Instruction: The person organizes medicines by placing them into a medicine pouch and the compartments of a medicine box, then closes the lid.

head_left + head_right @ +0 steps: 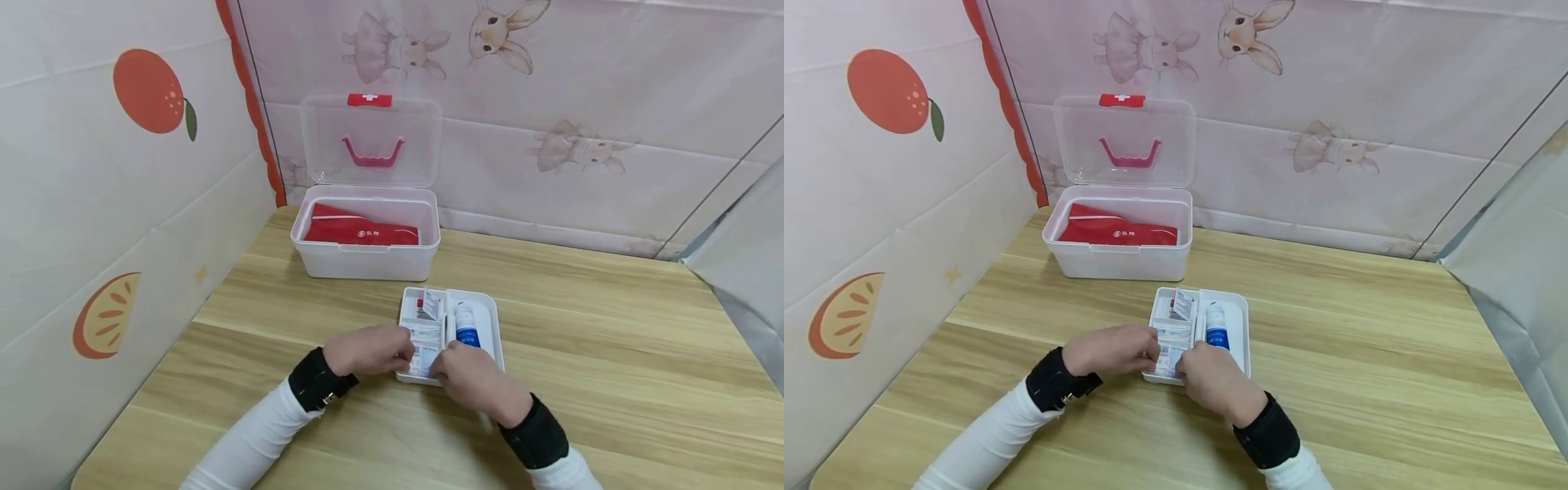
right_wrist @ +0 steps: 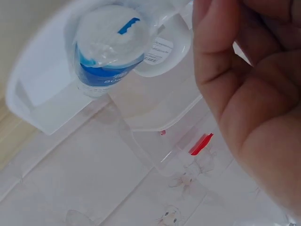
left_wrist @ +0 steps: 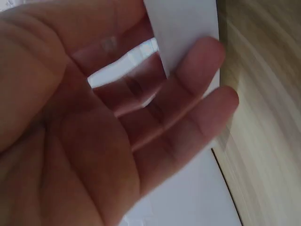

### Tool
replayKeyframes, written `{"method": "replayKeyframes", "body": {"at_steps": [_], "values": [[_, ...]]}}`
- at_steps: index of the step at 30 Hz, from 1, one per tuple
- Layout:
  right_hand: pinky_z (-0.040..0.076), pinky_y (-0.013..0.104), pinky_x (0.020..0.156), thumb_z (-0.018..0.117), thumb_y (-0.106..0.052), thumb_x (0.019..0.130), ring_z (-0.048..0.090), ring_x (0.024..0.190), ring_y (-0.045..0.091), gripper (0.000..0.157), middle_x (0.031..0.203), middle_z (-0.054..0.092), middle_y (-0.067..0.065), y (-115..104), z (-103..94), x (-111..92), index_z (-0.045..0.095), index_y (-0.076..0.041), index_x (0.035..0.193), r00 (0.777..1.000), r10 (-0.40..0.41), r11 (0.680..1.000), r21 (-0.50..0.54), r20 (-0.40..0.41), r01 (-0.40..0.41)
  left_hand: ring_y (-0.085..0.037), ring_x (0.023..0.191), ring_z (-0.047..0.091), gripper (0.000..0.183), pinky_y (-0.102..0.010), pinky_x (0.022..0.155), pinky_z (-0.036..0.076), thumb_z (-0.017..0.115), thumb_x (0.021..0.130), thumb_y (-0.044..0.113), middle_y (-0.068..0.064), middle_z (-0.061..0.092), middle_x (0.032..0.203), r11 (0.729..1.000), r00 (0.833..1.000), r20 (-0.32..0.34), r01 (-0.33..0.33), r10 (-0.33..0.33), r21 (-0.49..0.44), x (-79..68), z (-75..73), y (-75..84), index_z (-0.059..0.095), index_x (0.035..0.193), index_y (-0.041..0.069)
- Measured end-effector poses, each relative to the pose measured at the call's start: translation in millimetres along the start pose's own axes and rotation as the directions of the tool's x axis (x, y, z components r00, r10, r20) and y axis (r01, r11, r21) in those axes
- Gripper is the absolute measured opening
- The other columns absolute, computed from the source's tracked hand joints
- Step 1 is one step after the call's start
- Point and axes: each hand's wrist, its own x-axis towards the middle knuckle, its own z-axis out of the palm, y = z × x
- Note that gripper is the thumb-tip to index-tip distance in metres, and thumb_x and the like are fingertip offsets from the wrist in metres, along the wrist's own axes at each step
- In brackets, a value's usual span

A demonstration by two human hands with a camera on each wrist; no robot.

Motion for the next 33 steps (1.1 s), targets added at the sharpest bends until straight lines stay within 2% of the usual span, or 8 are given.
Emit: {"method": "replayKeyframes", "body": {"at_steps": [3,6,8,11,16,21,25,33], "values": [[0.044,0.022,0.062,0.068,-0.004,0.088,0.047,0.068,0.008,0.014,0.08,0.069,-0.007,2.7,-4.1,-3.0,0.079,-0.012,0.091,0.999,-0.03,0.998,0.051,0.029,0.029,-0.009,0.065,0.048,0.005,-0.019,0.059,0.04,0.073,0.091,0.015,0.005,0.054,0.07,0.999,0.999,-0.027,0.044,-0.044,-0.029,2.1,1.5,3.5,0.073,0.088,0.011],[0.042,0.021,0.062,0.068,-0.001,0.086,0.047,0.067,0.007,0.016,0.079,0.068,-0.008,4.5,-6.3,-5.3,0.079,-0.012,0.091,0.997,-0.068,0.995,0.077,0.028,0.066,-0.01,0.062,0.047,0.01,-0.02,0.056,0.038,0.073,0.09,0.014,0.004,0.051,0.066,0.996,0.996,-0.039,0.078,-0.08,-0.045,4.0,2.6,7.0,0.068,0.082,0.013],[0.046,0.022,0.064,0.067,0.0,0.085,0.052,0.069,0.006,0.017,0.081,0.069,-0.008,4.6,-6.7,-5.9,0.078,-0.012,0.089,0.995,-0.097,0.993,0.072,0.005,0.096,-0.01,0.064,0.047,0.011,-0.02,0.057,0.038,0.073,0.09,0.014,0.004,0.051,0.068,0.996,0.996,-0.043,0.079,-0.081,-0.044,4.8,2.2,7.7,0.068,0.081,0.013],[0.054,0.027,0.071,0.068,0.003,0.083,0.064,0.078,0.009,0.018,0.086,0.073,-0.004,4.6,-6.2,-6.5,0.079,-0.011,0.089,0.993,-0.117,0.991,0.067,-0.03,0.119,-0.01,0.071,0.049,0.005,-0.02,0.062,0.041,0.073,0.091,0.017,0.004,0.055,0.077,0.998,0.998,-0.019,0.054,-0.054,-0.033,2.4,-0.7,6.1,0.074,0.088,0.012],[0.053,0.038,0.085,0.066,0.001,0.088,0.067,0.095,0.017,0.018,0.097,0.074,0.001,4.6,-4.4,-5.4,0.079,-0.009,0.095,0.998,-0.058,0.995,0.085,0.006,0.057,-0.011,0.092,0.056,0.021,-0.023,0.083,0.05,0.075,0.09,0.026,0.0,0.063,0.109,0.999,0.994,0.102,0.038,-0.038,-0.002,-12.2,-10.2,5.9,0.077,0.109,0.018],[0.051,0.042,0.087,0.064,0.002,0.088,0.062,0.102,0.028,0.021,0.11,0.071,0.008,3.3,-3.5,-4.3,0.08,-0.009,0.095,0.999,-0.008,0.996,0.089,0.039,0.004,-0.018,0.123,0.055,0.033,-0.031,0.103,0.046,0.077,0.088,0.026,-0.006,0.057,0.139,0.999,0.985,0.171,0.035,-0.029,-0.033,-21.5,-17.0,4.9,0.074,0.119,0.018],[0.05,0.042,0.084,0.065,0.003,0.087,0.06,0.102,0.033,0.022,0.118,0.069,0.012,2.7,-3.5,-4.3,0.081,-0.011,0.094,0.999,0.012,0.998,0.065,0.04,-0.015,-0.018,0.132,0.05,0.034,-0.033,0.108,0.042,0.075,0.089,0.025,-0.007,0.052,0.146,0.993,0.979,0.204,0.034,-0.01,-0.115,-22.6,-18.9,-0.8,0.072,0.121,0.016],[0.043,0.036,0.078,0.067,0.0,0.088,0.055,0.094,0.028,0.022,0.124,0.068,0.011,2.5,-6.0,-6.0,0.081,-0.015,0.096,0.997,0.05,0.998,0.038,0.055,-0.052,-0.016,0.133,0.048,0.03,-0.032,0.109,0.04,0.072,0.091,0.026,-0.008,0.05,0.148,0.983,0.971,0.225,-0.036,0.077,-0.182,-20.5,-22.6,-9.0,0.072,0.12,0.017]]}}
